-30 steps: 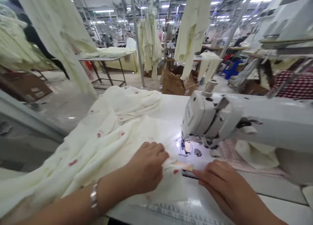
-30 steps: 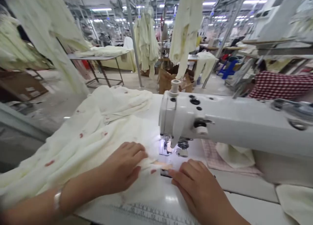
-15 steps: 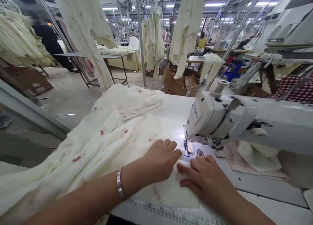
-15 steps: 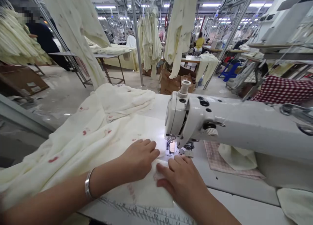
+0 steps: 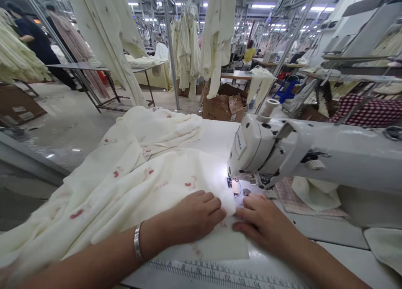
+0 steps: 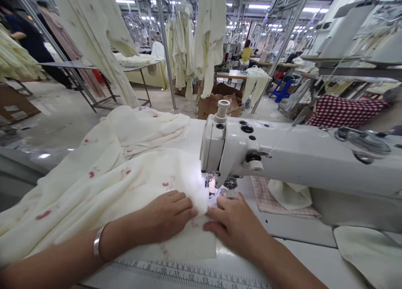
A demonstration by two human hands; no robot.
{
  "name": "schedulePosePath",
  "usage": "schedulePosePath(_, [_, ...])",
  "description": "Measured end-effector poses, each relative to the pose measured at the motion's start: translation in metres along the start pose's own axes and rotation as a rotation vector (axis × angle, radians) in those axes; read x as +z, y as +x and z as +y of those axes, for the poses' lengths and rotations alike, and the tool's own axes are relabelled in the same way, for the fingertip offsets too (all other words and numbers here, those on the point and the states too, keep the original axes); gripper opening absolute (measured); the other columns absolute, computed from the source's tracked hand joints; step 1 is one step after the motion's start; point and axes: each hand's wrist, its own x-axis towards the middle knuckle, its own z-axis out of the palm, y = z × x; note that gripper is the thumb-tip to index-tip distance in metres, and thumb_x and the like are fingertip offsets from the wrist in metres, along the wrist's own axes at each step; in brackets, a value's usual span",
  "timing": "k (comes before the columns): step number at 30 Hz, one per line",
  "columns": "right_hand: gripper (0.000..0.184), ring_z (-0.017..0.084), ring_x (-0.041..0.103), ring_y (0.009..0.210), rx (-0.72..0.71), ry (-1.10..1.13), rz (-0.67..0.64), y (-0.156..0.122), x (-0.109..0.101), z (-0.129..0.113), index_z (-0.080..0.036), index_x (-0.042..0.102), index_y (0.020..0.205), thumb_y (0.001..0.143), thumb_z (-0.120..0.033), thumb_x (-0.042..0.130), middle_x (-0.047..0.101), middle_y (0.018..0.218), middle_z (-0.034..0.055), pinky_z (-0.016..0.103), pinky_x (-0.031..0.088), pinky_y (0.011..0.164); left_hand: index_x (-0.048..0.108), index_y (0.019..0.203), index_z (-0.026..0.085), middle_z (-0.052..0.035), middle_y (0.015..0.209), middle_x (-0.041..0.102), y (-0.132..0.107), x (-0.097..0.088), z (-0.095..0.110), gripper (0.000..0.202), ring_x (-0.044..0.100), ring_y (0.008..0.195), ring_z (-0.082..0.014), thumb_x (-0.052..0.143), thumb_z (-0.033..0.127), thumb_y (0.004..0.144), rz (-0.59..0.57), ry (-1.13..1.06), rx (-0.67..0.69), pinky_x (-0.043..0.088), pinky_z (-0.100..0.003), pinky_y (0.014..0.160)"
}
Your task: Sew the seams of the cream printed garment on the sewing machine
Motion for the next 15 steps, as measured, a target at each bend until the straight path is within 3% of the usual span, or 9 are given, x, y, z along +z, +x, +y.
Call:
schedulePosePath(4, [0.024, 0.015, 0.055, 0.062, 0.041, 0.028, 0.131, -0.005, -0.005, 0.018, -0.023, 0.058, 0.105, 0.091, -0.029, 0.039, 0.064, 0.079, 0.0024, 0.028, 0.037, 0.058, 0.052, 0.085, 0.017, -0.0028, 0.076, 0.052, 0.011, -0.003, 0.005, 0.005, 0.048, 0.065, -0.0176, 0.051, 0.021, 0.082, -0.092, -0.017, -0.067, 0.040, -0.031, 0.057])
schedulePosePath(8, [0.025, 0.015, 0.054, 0.057, 0.011, -0.027, 0.225, -0.004, -0.006, 0.017, -0.021, 0.056, 0.107, 0.090, -0.024, 0.039, 0.064, 0.078, 0.0024, 0.031, 0.038, 0.064, 0.051, 0.073, 0.016, -0.0018, 0.070, 0.050, 0.023, 0.001, 0.003, 0.008, 0.047, 0.061, -0.0158, 0.052, 0.017, 0.080, -0.019, 0.010, -0.017, 0.038, -0.029, 0.052])
schedulePosePath(12, [0.023, 0.015, 0.053, 0.061, -0.139, -0.122, 0.360, -0.003, 0.000, 0.010, -0.018, 0.059, 0.097, 0.086, -0.013, 0.040, 0.060, 0.068, 0.0017, 0.031, 0.035, 0.066, 0.051, 0.069, 0.017, -0.0009, 0.069, 0.050, 0.026, 0.012, 0.002, 0.018, 0.045, 0.063, -0.0145, 0.045, 0.016, 0.085, 0.156, 0.001, 0.053, 0.036, -0.028, 0.054])
schedulePosePath(15, [0.019, 0.015, 0.049, 0.060, -0.236, -0.122, 0.350, -0.008, 0.003, 0.013, -0.020, 0.060, 0.080, 0.083, -0.012, 0.043, 0.054, 0.061, 0.0000, 0.030, 0.033, 0.064, 0.054, 0.074, 0.017, -0.0014, 0.073, 0.051, 0.024, 0.014, 0.003, 0.018, 0.044, 0.068, -0.0149, 0.044, 0.019, 0.088, 0.111, -0.081, 0.098, 0.038, -0.029, 0.060])
